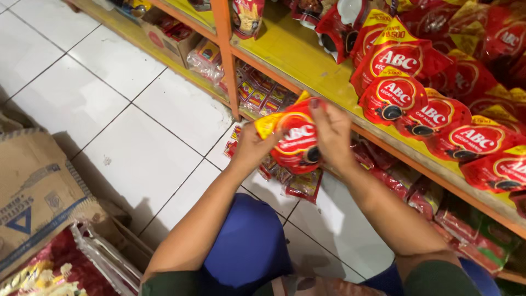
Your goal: The person organizes several sauce packets and noodle bags on a wooden shelf by hand. They pick up items from the floor and stack them neatly on the bottom shelf.
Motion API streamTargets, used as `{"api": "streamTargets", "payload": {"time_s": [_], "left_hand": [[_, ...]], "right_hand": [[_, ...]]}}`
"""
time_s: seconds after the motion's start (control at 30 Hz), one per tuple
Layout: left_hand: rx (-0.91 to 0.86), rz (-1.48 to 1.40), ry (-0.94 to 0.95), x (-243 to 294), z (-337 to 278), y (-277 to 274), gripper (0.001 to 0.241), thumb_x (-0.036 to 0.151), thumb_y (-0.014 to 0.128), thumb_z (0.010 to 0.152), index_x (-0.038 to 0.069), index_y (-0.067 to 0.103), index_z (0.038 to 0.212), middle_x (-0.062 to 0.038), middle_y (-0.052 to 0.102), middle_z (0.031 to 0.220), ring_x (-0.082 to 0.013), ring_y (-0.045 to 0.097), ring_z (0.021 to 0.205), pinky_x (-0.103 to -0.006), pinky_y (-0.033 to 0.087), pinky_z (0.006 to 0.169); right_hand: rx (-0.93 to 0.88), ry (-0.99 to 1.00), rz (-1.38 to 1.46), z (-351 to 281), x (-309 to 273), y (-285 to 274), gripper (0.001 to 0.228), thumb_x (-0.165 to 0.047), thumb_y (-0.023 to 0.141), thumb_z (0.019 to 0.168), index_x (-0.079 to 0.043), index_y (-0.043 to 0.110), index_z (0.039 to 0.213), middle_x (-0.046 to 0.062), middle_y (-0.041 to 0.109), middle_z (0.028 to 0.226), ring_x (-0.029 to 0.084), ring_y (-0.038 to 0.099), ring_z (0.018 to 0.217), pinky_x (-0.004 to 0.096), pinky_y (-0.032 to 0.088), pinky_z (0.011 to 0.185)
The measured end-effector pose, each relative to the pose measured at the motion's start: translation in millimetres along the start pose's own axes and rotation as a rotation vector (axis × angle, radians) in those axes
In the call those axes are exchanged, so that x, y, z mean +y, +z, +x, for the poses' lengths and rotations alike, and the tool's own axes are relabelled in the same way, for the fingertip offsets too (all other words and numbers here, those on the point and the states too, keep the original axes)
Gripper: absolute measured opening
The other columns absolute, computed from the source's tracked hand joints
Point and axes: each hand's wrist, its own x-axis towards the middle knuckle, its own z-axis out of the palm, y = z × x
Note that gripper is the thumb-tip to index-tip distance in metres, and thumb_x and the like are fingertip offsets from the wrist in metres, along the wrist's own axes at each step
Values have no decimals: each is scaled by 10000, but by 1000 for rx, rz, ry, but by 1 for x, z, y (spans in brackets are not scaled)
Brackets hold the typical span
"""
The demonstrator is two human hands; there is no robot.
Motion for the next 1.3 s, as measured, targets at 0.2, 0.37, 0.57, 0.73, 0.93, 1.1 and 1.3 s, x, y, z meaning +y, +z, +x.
{"api": "streamTargets", "payload": {"time_s": [0.2, 0.37, 0.57, 0.73, 0.93, 1.1, 1.3], "left_hand": [[168, 354, -84, -52, 8, -66, 199, 163, 704, 980, -21, 768, 1019, -155, 696, 850, -199, 598, 757, -346, 484, 709], [50, 651, -172, -162, -30, -128, 198, 170, 714, 909, 30, 780, 1032, -186, 724, 866, -325, 691, 787, -403, 533, 754], [-8, 922, -88, -252, -94, -124, 201, 224, 752, 807, 164, 831, 981, -55, 706, 1263, -286, 637, 1181, -509, 440, 1035], [-50, 1258, 50, -212, -73, -102, 527, 286, 776, 835, 193, 663, 1341, -192, 391, 1574, -418, 343, 1461, -660, 191, 1168], [-29, 1040, 466, -95, 32, -60, 642, 281, 718, 966, 91, 471, 1528, -232, 278, 1652, -445, 279, 1524, -616, 191, 1258], [38, 650, 573, -9, 134, -4, 572, 202, 528, 1116, 34, 343, 1631, -191, 244, 1725, -414, 220, 1621, -521, 201, 1342], [34, 282, 280, 8, 165, 13, 409, 253, 455, 1128, 45, 595, 1450, -172, 530, 1594, -334, 469, 1540, -442, 331, 1306]], "right_hand": [[-131, -483, -857, 45, -24, 0, 338, -167, 700, 981, 9, 664, 1266, 159, 661, 1227, 271, 631, 1068, 395, 531, 869], [66, -653, -1724, 134, -5, -10, 424, -188, 675, 886, -10, 645, 1269, 184, 628, 1308, 357, 559, 1184, 453, 495, 938], [163, -670, -2068, 186, 47, -22, 325, -214, 612, 906, -24, 728, 1143, 152, 645, 1194, 340, 545, 1166, 444, 482, 908], [160, -669, -2016, 201, 61, -32, 229, -195, 639, 877, -42, 756, 1002, 134, 658, 1112, 323, 581, 1086, 431, 509, 858], [92, -705, -1891, 199, 58, -35, 154, -159, 695, 782, -45, 744, 874, 153, 652, 1025, 315, 618, 1003, 398, 569, 783], [-103, -556, -1580, 169, 27, -24, 316, -80, 709, 694, 4, 703, 998, 172, 658, 1015, 319, 636, 897, 431, 565, 681], [-352, -593, -1334, 97, -4, -1, 324, -158, 776, 823, -1, 657, 1080, 168, 624, 1162, 356, 591, 1134, 478, 552, 897]]}}
